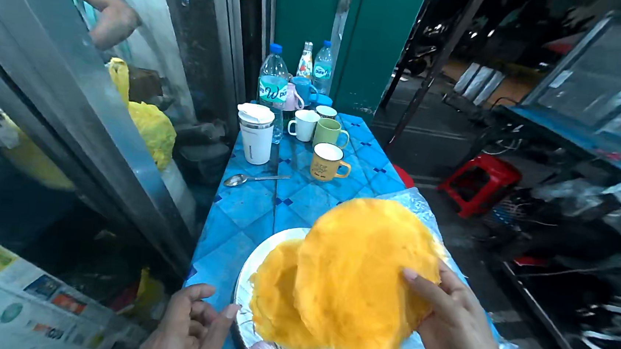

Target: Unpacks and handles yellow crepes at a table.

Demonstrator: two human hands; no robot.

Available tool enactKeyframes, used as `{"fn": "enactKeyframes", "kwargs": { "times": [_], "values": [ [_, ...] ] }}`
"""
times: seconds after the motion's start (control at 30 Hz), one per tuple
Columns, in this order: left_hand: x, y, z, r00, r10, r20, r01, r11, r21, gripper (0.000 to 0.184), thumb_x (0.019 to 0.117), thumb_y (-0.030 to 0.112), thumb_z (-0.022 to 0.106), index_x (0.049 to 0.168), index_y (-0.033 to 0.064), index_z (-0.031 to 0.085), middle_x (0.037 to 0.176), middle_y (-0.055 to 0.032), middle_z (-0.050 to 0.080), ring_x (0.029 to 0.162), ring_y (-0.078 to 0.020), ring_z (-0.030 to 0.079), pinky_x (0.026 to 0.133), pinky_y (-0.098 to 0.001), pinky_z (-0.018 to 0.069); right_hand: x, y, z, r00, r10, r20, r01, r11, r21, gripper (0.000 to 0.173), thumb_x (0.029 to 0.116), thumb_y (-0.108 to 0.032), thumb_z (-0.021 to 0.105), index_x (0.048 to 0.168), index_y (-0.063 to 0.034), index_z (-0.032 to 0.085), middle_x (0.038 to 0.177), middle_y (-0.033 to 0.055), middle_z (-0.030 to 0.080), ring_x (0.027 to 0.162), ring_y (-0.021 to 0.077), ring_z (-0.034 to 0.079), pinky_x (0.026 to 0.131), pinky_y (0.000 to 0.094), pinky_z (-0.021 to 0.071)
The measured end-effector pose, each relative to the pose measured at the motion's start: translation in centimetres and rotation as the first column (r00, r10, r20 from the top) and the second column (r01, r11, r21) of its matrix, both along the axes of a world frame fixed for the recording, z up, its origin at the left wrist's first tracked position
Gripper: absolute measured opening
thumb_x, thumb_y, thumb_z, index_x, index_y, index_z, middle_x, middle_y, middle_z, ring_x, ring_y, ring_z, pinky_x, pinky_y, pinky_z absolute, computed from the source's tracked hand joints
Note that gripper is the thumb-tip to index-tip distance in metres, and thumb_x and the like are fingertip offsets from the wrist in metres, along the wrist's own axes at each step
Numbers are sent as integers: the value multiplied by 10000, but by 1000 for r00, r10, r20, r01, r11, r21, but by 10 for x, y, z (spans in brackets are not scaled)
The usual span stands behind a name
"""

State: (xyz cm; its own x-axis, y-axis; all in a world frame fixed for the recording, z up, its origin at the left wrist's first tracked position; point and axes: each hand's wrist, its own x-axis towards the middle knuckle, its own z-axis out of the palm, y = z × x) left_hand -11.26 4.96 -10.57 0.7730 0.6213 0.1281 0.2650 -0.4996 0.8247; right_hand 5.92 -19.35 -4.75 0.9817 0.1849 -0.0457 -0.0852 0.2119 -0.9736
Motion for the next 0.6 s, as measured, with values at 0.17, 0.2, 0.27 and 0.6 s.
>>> {"fn": "enactKeyframes", "kwargs": {
  "times": [0.17, 0.2, 0.27, 0.6],
  "values": [
    [5, -15, 17, 784, -506, 360, 621, 640, -452, 465, 1056, 382, 546, 1276, -24, 596, 1160, -112, 706, 1013, -219, 723, 836, -407, 631, -30, 23, 17, 995, -22, -94, 56, 923, 381, 216, 966, 18, 436, 1169, 0, 506, 918, 135, 721, 804, 200, 749, 718, 392, 651],
    [12, -25, 14, 715, -528, 459, 698, 496, -517, 617, 1009, 478, 590, 1362, -25, 534, 1282, -131, 669, 1153, -266, 680, 938, -458, 596, -39, 30, 13, 994, 9, -107, 40, 895, 444, 204, 952, 28, 452, 1150, 5, 499, 907, 135, 725, 807, 206, 749, 732, 403, 650],
    [25, -51, 9, 723, -352, 594, 690, 416, -592, 692, 943, 441, 705, 1395, -2, 424, 1325, -92, 635, 1224, -249, 637, 1033, -476, 544, -54, 40, 0, 987, 116, -110, -39, 844, 535, 260, 923, 74, 522, 1166, -1, 465, 943, 128, 724, 852, 212, 750, 788, 412, 645],
    [46, -30, 22, 855, 76, 514, 445, 402, -800, 177, 1031, 17, 434, 1156, -29, 551, 987, -176, 735, 815, -254, 761, 737, -415, 659, -13, -5, -41, 909, 405, -101, -338, 855, 394, 754, 927, -558, 674, 1443, -75, 409, 1212, 202, 672, 987, 334, 734, 793, 502, 642]
  ]
}}
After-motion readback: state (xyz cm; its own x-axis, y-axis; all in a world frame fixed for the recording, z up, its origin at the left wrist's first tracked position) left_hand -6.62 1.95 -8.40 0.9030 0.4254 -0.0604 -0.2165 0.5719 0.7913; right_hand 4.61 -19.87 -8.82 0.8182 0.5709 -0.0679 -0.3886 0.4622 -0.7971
